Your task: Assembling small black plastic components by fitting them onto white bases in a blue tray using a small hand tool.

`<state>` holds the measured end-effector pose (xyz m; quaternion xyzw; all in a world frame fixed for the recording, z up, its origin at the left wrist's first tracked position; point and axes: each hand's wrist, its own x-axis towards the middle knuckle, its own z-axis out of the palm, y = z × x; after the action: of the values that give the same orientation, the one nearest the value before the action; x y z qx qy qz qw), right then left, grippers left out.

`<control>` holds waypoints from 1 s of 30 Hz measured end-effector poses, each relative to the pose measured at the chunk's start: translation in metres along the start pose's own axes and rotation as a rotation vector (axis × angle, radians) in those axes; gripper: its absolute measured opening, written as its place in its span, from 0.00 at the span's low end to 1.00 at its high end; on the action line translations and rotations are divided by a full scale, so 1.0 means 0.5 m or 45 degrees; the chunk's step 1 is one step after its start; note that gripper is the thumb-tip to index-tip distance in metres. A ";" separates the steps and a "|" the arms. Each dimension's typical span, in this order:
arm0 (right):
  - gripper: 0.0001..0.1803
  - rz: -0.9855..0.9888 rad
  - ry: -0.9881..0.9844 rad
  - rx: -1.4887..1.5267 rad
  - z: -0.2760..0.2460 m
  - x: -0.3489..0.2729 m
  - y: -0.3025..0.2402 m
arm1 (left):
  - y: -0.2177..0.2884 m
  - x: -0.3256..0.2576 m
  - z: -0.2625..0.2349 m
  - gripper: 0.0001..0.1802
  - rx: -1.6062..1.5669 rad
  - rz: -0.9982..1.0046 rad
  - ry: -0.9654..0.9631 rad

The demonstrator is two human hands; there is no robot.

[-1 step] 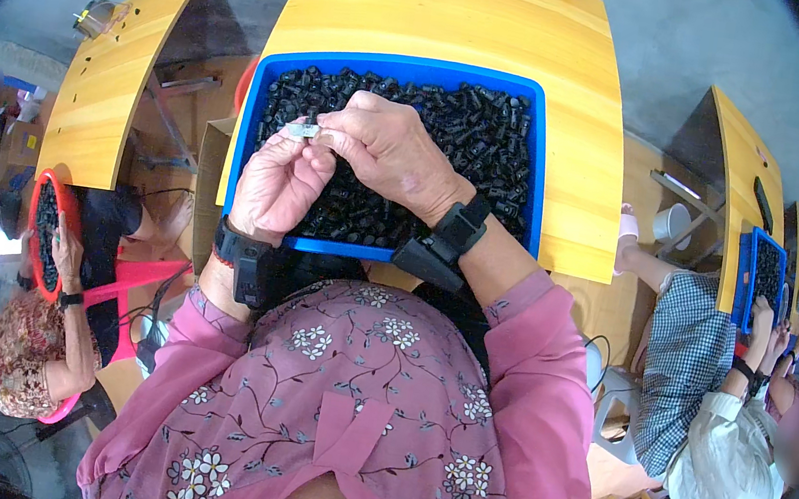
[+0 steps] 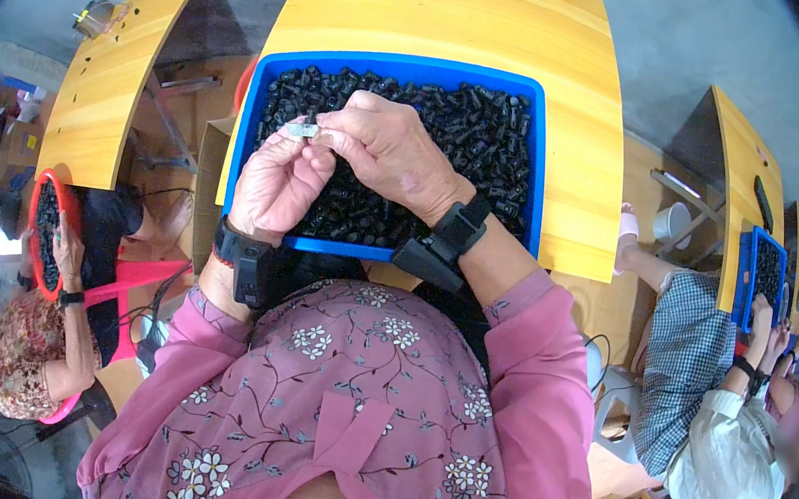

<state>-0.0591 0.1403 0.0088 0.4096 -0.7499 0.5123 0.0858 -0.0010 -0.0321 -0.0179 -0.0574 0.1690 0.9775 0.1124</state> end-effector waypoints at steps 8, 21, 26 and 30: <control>0.08 0.083 -0.011 -0.054 -0.005 0.002 0.016 | 0.009 0.003 -0.014 0.03 0.101 0.031 -0.033; 0.09 0.043 -0.063 -0.056 0.010 0.008 0.005 | 0.011 0.005 -0.024 0.08 0.001 0.073 -0.034; 0.07 0.083 0.014 -0.008 0.002 0.006 0.020 | 0.011 0.008 -0.012 0.03 0.099 0.036 0.010; 0.07 0.141 -0.033 0.021 -0.001 0.002 0.011 | 0.011 0.005 -0.011 0.04 0.002 -0.004 0.030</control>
<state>-0.0639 0.1409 0.0057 0.3748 -0.7681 0.5172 0.0441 -0.0042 -0.0387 -0.0214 -0.0693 0.1709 0.9765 0.1119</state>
